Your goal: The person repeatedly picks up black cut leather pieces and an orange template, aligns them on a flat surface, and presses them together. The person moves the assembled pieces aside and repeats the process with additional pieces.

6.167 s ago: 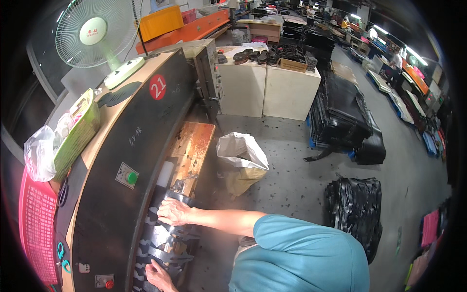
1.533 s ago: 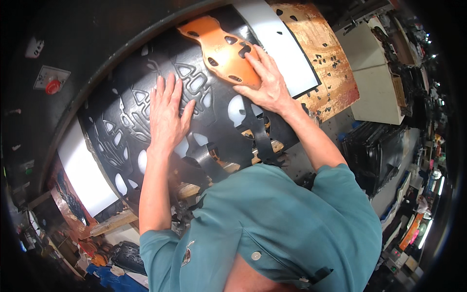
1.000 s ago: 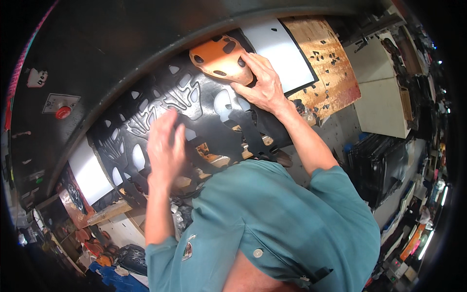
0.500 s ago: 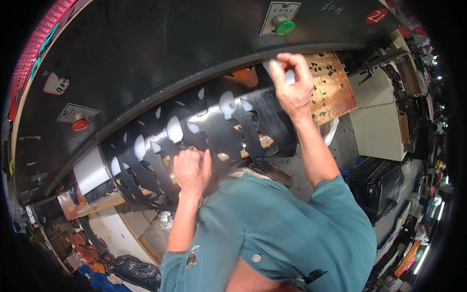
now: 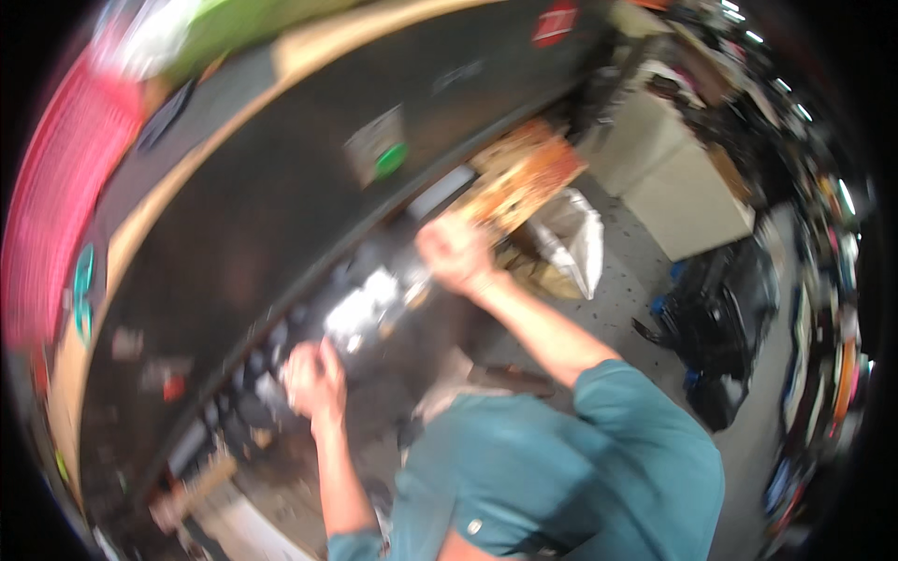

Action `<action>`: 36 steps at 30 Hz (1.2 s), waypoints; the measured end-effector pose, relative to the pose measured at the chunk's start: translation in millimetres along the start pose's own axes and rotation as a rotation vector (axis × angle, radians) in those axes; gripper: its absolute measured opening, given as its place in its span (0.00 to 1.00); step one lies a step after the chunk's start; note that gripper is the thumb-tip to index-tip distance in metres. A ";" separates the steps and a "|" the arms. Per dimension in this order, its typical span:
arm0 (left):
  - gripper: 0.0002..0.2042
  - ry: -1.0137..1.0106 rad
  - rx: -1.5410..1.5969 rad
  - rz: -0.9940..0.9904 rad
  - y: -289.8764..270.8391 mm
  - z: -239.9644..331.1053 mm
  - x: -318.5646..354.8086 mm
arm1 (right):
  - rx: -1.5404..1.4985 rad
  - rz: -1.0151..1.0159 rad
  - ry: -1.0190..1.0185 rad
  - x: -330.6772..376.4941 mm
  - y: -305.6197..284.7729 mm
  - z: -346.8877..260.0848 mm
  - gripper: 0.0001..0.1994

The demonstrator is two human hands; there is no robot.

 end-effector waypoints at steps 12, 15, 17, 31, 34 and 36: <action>0.16 0.000 -0.089 0.015 -4.8 -11.8 -15.9 | -0.150 -0.044 0.104 -11.2 10.8 -5.0 0.05; 0.18 -0.041 -0.090 -0.058 4.6 -20.7 -12.9 | -0.159 -0.032 0.077 -7.4 13.9 -4.2 0.04; 0.19 0.000 -0.081 -0.051 6.0 -20.6 -11.8 | -0.157 -0.004 0.040 -4.6 12.4 -5.0 0.04; 0.19 -0.090 -0.015 -0.465 -29.2 39.5 89.8 | -0.153 -0.004 0.263 71.9 -84.8 1.8 0.07; 0.18 -0.054 0.130 -0.558 -53.1 76.0 102.9 | -0.122 0.050 0.234 66.7 -100.4 -11.3 0.13; 0.17 0.004 0.208 -0.711 -61.8 96.5 115.7 | -0.105 0.017 0.148 60.8 -91.9 -26.3 0.21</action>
Point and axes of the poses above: each hand's wrist, its own x-axis away from the middle knuckle, its own y-axis out of the palm, z = x × y, the point moved 10 cm from there along -x, towards the middle knuckle, and after that the axes turned 10 degrees about z, right-handed, at the moved point
